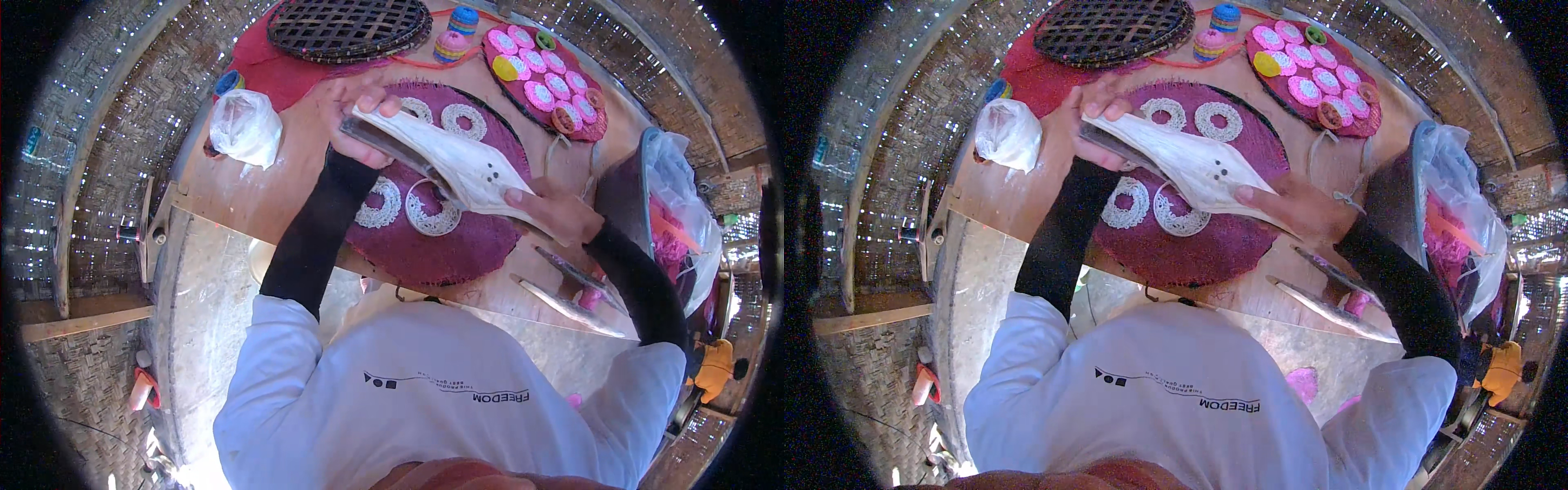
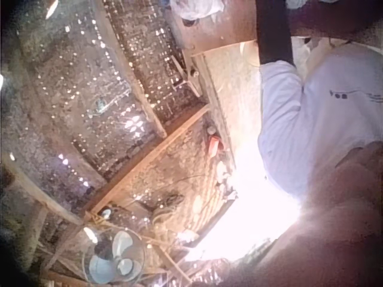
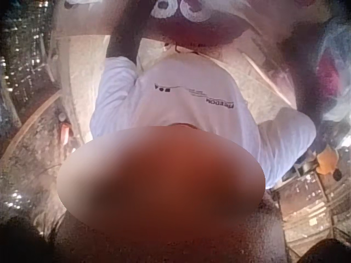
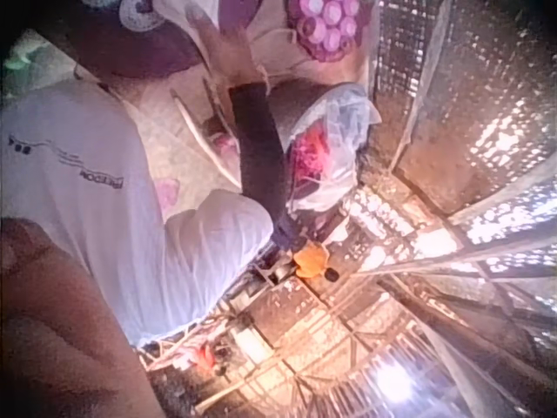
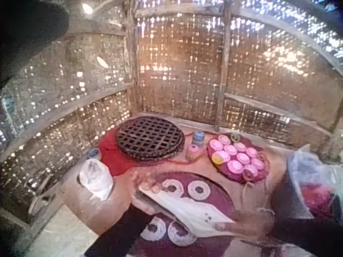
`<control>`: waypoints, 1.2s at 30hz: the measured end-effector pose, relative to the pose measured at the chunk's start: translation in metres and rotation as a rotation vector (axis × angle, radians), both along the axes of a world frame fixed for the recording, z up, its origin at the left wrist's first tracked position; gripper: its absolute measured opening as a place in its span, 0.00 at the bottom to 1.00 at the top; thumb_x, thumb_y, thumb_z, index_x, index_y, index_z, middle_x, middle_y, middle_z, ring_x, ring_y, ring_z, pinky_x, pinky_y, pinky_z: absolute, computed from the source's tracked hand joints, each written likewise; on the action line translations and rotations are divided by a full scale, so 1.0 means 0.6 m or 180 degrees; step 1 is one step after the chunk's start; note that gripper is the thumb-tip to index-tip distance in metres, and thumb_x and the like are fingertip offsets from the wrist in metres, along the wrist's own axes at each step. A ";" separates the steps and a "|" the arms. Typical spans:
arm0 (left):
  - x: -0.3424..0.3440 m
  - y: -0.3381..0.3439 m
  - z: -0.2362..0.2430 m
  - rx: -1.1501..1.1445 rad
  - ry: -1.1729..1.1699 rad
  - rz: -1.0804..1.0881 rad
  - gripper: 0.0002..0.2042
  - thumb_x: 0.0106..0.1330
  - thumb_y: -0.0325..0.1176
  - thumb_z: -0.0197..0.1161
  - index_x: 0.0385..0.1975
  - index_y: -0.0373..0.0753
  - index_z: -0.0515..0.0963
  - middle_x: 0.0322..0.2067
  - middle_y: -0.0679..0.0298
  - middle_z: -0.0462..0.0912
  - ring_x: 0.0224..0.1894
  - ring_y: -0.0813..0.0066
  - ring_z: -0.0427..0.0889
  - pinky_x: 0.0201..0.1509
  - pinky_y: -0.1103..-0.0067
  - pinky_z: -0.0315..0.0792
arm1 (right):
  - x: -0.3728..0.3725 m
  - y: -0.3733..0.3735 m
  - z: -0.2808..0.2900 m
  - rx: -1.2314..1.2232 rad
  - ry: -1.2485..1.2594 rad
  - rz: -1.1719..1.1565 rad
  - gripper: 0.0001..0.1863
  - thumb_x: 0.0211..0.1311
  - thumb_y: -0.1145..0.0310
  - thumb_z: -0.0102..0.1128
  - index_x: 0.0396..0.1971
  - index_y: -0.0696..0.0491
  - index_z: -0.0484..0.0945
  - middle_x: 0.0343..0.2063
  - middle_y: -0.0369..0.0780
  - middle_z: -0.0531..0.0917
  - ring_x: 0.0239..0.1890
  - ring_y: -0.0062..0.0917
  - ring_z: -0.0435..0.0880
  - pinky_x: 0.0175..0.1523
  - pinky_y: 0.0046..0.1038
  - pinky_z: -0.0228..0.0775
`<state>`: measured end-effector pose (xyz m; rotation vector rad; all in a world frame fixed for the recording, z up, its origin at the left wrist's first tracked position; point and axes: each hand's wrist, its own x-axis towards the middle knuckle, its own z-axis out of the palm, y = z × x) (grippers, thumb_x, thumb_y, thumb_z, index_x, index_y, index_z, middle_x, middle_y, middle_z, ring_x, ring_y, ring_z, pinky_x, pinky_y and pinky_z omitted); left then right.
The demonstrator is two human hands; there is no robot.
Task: The person prepares decorative food items by applying white and pink paste to a wooden base and circular molds using a spatula.
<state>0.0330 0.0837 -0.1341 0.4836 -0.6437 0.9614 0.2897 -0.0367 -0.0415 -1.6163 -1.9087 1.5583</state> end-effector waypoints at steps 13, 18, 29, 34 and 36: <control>-0.030 -0.052 0.004 -0.1170 0.0362 0.0489 0.19 0.59 0.51 0.46 0.35 0.39 0.68 0.25 0.68 0.71 0.35 0.67 0.70 0.44 0.69 0.65 | -0.034 -0.008 0.019 -0.0627 0.0101 -0.0113 0.32 0.55 0.41 0.45 0.20 0.60 0.77 0.09 0.35 0.71 0.11 0.17 0.69 0.14 0.22 0.59; 0.003 -0.072 0.058 -0.0989 0.0890 0.0203 0.34 0.53 0.60 0.50 0.50 0.35 0.63 0.48 0.51 0.68 0.53 0.57 0.64 0.58 0.66 0.56 | 0.023 -0.019 0.041 -0.0404 0.0260 -0.0262 0.28 0.56 0.45 0.47 0.28 0.60 0.77 0.14 0.35 0.74 0.14 0.15 0.71 0.18 0.16 0.63; 0.022 -0.131 0.103 0.2043 0.4329 0.4372 0.22 0.41 0.32 0.69 0.39 0.34 0.72 0.38 0.58 0.77 0.42 0.71 0.75 0.47 0.74 0.68 | 0.005 -0.012 -0.146 0.1128 0.1688 -0.1083 0.24 0.55 0.53 0.52 0.42 0.59 0.72 0.38 0.42 0.78 0.39 0.27 0.76 0.46 0.24 0.66; -0.011 -0.152 0.096 0.1286 0.4587 0.4537 0.21 0.43 0.32 0.69 0.39 0.36 0.73 0.38 0.60 0.78 0.41 0.70 0.76 0.46 0.77 0.67 | -0.111 -0.062 -0.146 0.2672 -0.1442 -0.0269 0.44 0.43 0.48 0.61 0.57 0.57 0.53 0.52 0.46 0.65 0.56 0.37 0.61 0.60 0.42 0.46; -0.017 -0.153 0.097 0.1285 0.4648 0.4420 0.19 0.45 0.30 0.67 0.39 0.35 0.73 0.37 0.60 0.78 0.41 0.71 0.76 0.46 0.77 0.67 | -0.135 -0.067 -0.151 0.2647 -0.1454 -0.0387 0.47 0.40 0.47 0.62 0.57 0.56 0.52 0.52 0.47 0.64 0.57 0.38 0.59 0.61 0.45 0.41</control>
